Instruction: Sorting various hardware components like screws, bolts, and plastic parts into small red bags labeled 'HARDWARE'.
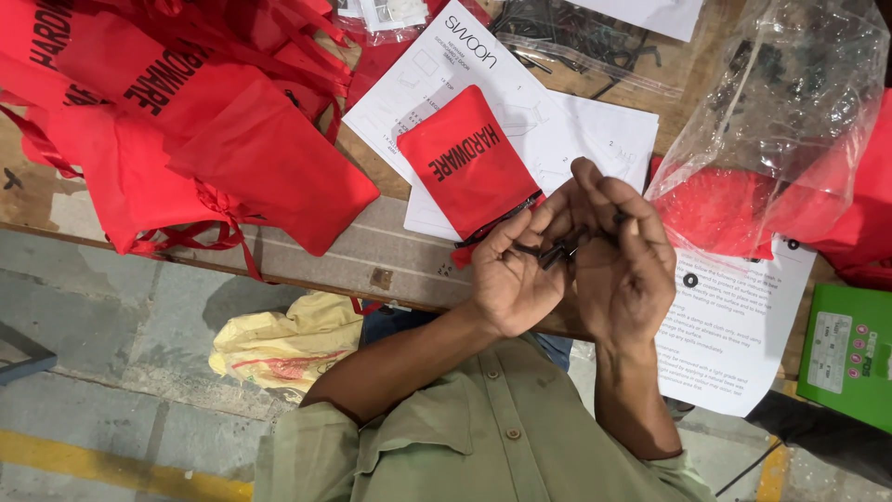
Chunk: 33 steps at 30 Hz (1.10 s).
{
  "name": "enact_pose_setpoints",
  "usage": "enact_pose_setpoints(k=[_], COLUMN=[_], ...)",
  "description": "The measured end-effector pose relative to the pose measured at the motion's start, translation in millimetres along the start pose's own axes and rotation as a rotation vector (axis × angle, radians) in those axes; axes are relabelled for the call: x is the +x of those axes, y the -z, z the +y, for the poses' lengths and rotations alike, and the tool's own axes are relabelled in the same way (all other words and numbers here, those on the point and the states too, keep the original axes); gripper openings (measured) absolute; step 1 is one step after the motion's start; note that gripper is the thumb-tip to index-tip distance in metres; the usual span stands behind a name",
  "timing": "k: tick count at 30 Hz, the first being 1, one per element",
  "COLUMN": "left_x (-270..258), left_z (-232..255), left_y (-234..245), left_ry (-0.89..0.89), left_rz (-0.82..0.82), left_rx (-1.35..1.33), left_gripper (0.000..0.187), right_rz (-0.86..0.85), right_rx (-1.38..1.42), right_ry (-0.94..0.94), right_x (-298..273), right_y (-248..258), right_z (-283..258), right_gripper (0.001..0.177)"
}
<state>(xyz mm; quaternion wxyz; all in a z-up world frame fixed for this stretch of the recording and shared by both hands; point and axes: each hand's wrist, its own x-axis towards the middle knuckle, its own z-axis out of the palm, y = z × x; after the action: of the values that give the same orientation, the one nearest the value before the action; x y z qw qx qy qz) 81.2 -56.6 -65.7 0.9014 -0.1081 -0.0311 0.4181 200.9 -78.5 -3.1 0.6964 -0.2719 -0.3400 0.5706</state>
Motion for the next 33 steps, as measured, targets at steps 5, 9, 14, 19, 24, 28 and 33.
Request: enact_pose_setpoints(k=[5, 9, 14, 19, 24, 28, 33], left_x=[-1.5, 0.9, 4.1, 2.6, 3.5, 8.4, 12.9], left_z=[0.0, -0.2, 1.3, 0.3, -4.8, -3.3, -23.4], left_y=[2.9, -25.6, -31.6, -29.9, -10.4, -21.0, -38.8], left_ry=[0.008, 0.002, 0.007, 0.047, -0.028, -0.139, -0.379], left_rz=[-0.058, -0.031, -0.047, -0.039, -0.039, -0.014, -0.1], left_rx=[-0.009, 0.049, 0.083, 0.097, 0.276, 0.325, 0.911], left_gripper=[0.055, 0.061, 0.06, 0.06, 0.05, 0.047, 0.045], right_rz=[0.017, 0.175, 0.318, 0.347, 0.403, 0.448, 0.468], right_rx=[-0.108, -0.001, -0.405, -0.974, -1.723, -1.307, -0.219], right_ry=[0.037, 0.087, -0.006, -0.239, -0.095, 0.185, -0.081], right_x=[1.0, 0.8, -22.2, 7.8, 55.0, 11.1, -17.3], right_y=[1.4, -0.2, 45.5, 80.9, 56.6, 49.5, 7.6], right_z=[-1.1, -18.7, -61.6, -88.0, -91.3, -45.3, 18.7], right_gripper=[0.037, 0.035, 0.026, 0.025, 0.024, 0.017, 0.041])
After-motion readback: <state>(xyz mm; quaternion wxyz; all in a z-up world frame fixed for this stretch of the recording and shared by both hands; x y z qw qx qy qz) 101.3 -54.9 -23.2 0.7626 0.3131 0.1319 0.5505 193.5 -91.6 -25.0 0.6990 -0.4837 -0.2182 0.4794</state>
